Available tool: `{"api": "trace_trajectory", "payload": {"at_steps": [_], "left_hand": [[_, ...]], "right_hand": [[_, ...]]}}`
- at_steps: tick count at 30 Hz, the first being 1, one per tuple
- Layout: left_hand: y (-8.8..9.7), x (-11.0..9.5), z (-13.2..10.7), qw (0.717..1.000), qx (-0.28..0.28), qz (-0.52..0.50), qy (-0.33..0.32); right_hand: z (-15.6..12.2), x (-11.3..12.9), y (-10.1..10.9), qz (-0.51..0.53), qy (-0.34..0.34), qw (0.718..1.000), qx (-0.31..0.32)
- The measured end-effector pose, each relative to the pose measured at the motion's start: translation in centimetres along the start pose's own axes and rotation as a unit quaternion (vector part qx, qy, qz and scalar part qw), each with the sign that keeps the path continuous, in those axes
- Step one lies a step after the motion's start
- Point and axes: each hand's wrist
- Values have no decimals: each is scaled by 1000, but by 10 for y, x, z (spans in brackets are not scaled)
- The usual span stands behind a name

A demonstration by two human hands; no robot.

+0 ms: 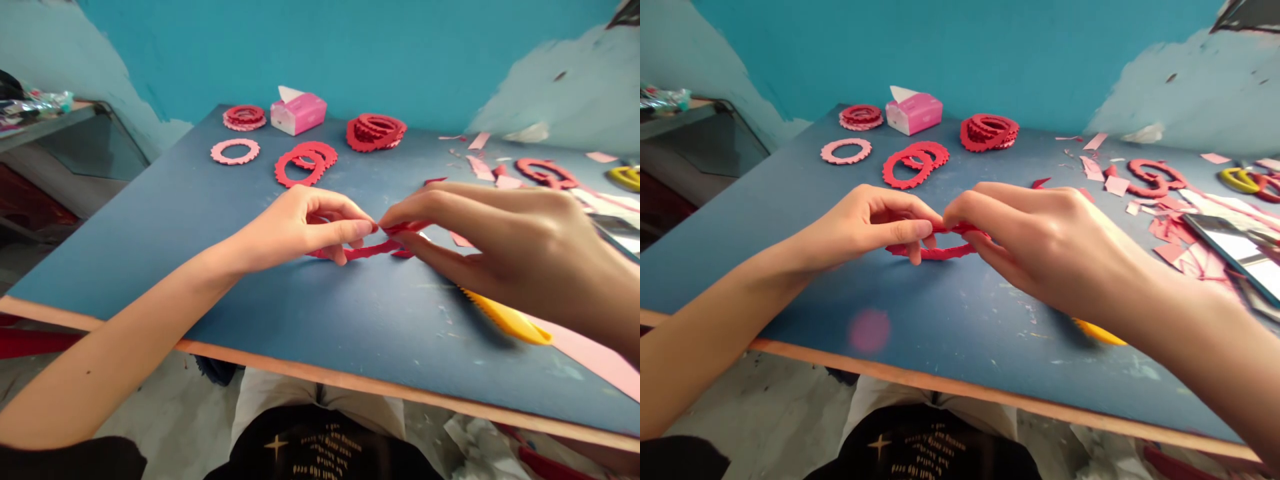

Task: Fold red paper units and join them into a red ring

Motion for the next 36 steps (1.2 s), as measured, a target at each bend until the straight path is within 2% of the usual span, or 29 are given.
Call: {"api": "trace_trajectory", "payload": {"at_steps": [7, 17, 36], "left_hand": [[1, 2, 0, 1000, 5, -18, 11], [-1, 2, -1, 999, -2, -36, 21], [0, 2, -1, 999, -3, -30, 17]], "right_hand": [[-9, 2, -4, -4, 63, 998, -11], [-14, 1, -10, 32, 53, 998, -18], [-14, 5, -9, 22, 31, 999, -19]]}}
Point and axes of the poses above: each hand's wrist, its own z-axis towards the middle knuckle, its own y-axis out of the back of the hand, x = y × z, and after that the axes turned 8 degrees about z, right-handed
